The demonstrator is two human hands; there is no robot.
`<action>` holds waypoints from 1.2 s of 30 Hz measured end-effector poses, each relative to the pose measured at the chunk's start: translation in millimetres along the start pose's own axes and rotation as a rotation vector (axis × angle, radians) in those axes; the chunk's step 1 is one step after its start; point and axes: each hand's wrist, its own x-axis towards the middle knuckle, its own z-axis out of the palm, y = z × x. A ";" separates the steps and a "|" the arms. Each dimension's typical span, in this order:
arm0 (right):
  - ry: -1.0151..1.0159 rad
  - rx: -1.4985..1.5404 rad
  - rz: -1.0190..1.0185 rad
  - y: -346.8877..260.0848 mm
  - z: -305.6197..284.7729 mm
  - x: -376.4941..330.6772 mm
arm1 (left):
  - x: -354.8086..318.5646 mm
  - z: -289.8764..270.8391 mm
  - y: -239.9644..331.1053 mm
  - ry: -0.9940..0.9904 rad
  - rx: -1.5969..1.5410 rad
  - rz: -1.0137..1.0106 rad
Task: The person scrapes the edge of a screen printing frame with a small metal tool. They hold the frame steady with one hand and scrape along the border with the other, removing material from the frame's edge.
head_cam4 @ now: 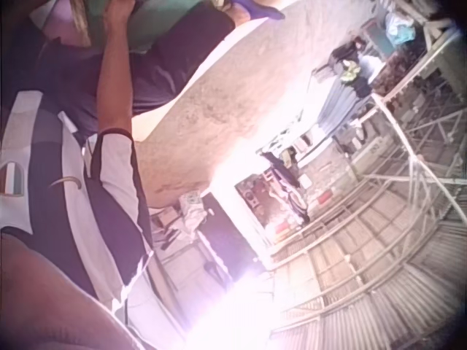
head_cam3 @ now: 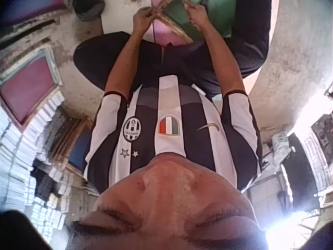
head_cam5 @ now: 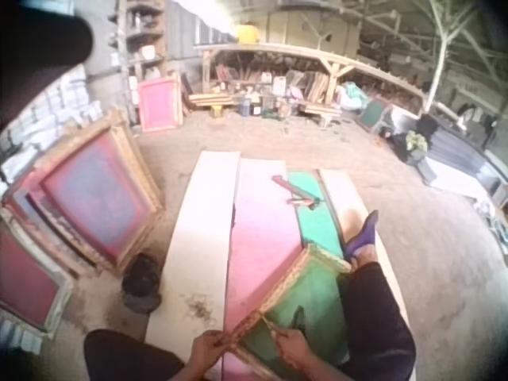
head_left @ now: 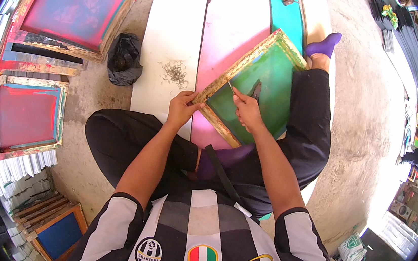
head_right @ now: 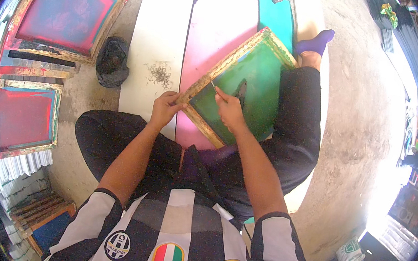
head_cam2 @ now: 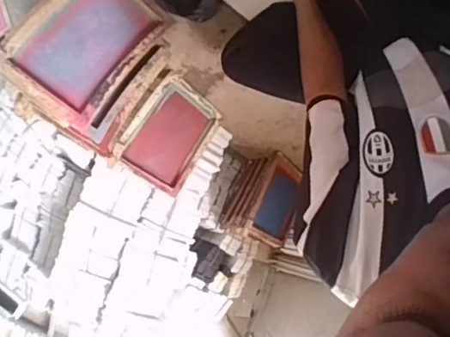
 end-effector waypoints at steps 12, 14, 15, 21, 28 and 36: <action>0.078 -0.265 -0.206 16.3 0.7 13.6 | -1.0 1.9 0.4 -0.006 0.021 -0.009; 0.012 -0.069 -0.084 14.5 -0.4 14.0 | 0.3 2.1 -4.5 0.003 0.032 0.005; -0.014 0.001 -0.015 9.2 0.3 10.7 | -0.5 1.4 -7.1 0.007 0.029 0.011; 0.298 -0.341 -0.550 26.0 9.1 5.5 | -1.4 1.6 2.8 0.001 0.051 0.008; 0.244 -0.698 -0.285 -11.4 9.6 -25.6 | -0.7 3.2 -5.0 0.060 0.046 0.070; 0.145 -0.993 -0.135 -38.0 15.7 -28.4 | -3.6 3.4 1.6 0.024 0.056 0.020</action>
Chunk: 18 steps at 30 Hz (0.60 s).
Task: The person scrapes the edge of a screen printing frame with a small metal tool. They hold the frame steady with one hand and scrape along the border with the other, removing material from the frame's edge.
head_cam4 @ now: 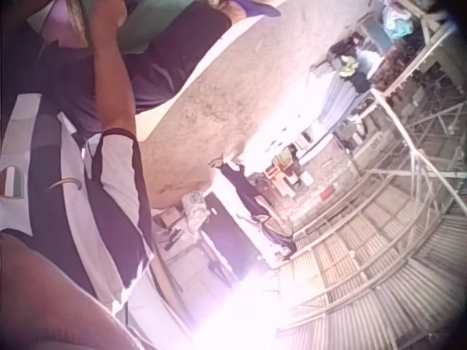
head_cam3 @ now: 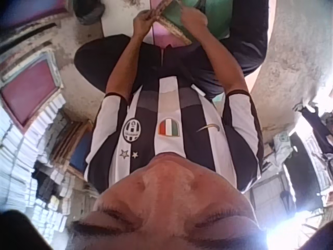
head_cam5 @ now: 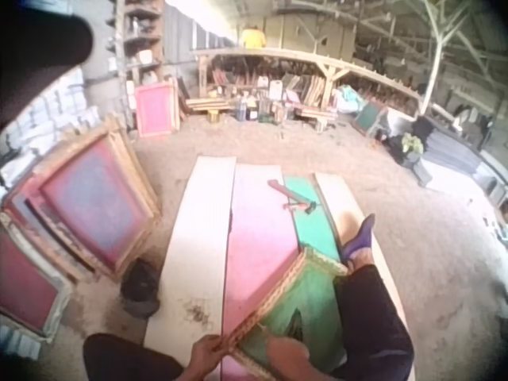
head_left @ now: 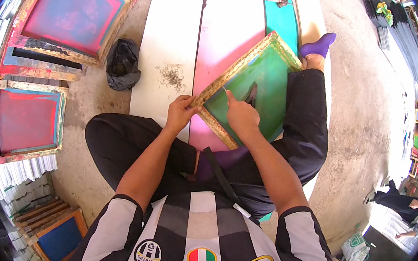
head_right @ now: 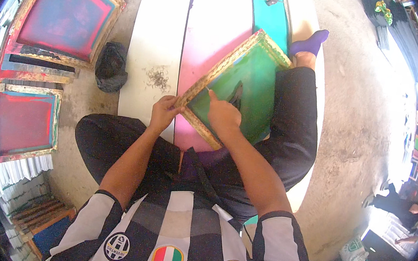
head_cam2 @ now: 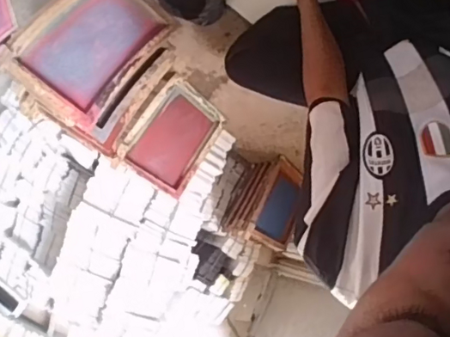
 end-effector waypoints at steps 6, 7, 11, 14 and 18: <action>0.189 0.440 -0.277 34.3 26.0 20.6 | 2.3 3.1 -5.5 0.016 -0.023 0.029; 0.119 0.357 -0.196 33.9 25.6 18.5 | 1.7 2.8 -6.3 0.008 -0.036 0.020; 0.015 0.626 -0.127 40.7 36.4 23.6 | 2.1 1.2 2.8 -0.014 -0.037 0.007; -0.133 0.980 -0.008 44.0 38.3 24.2 | 3.8 -1.4 3.0 -0.019 -0.011 -0.021; 0.237 0.556 -0.262 40.8 45.5 18.2 | 2.2 -2.6 -1.4 -0.018 -0.015 -0.031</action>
